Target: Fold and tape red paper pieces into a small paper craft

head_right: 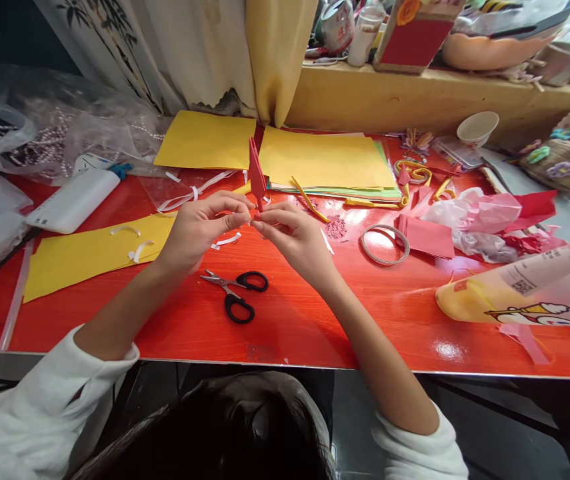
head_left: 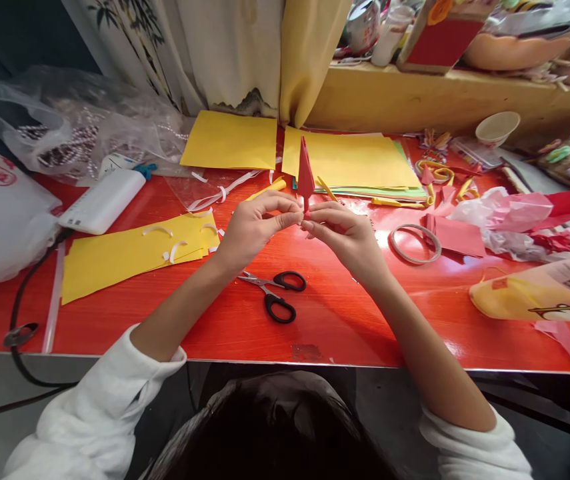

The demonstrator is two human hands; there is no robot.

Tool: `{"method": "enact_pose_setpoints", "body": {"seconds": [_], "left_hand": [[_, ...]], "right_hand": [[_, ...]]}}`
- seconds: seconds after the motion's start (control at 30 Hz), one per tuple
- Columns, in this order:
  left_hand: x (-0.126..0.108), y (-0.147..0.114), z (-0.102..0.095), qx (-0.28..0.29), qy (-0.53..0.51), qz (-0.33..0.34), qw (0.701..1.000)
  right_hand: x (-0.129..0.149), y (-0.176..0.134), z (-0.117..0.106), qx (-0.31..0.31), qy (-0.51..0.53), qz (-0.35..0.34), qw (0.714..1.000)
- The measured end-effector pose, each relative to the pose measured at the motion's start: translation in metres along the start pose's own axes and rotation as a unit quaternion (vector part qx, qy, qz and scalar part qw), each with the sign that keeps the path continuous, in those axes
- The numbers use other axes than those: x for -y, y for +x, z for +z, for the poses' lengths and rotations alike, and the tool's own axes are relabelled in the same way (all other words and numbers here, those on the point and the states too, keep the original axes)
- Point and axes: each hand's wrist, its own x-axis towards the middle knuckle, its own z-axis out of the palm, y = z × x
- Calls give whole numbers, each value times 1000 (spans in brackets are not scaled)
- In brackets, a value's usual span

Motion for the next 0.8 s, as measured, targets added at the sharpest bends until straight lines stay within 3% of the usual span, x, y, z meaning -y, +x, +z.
{"method": "enact_pose_setpoints", "body": {"seconds": [0.37,0.8], "left_hand": [[-3,-1,4,-27,-51,-88,994],[-4,-3,5,-18,-23,-77,997]], "right_hand": [[-1,-1,2,6,-113,-27,993],[0,0,1,22,-134,-37,990]]}}
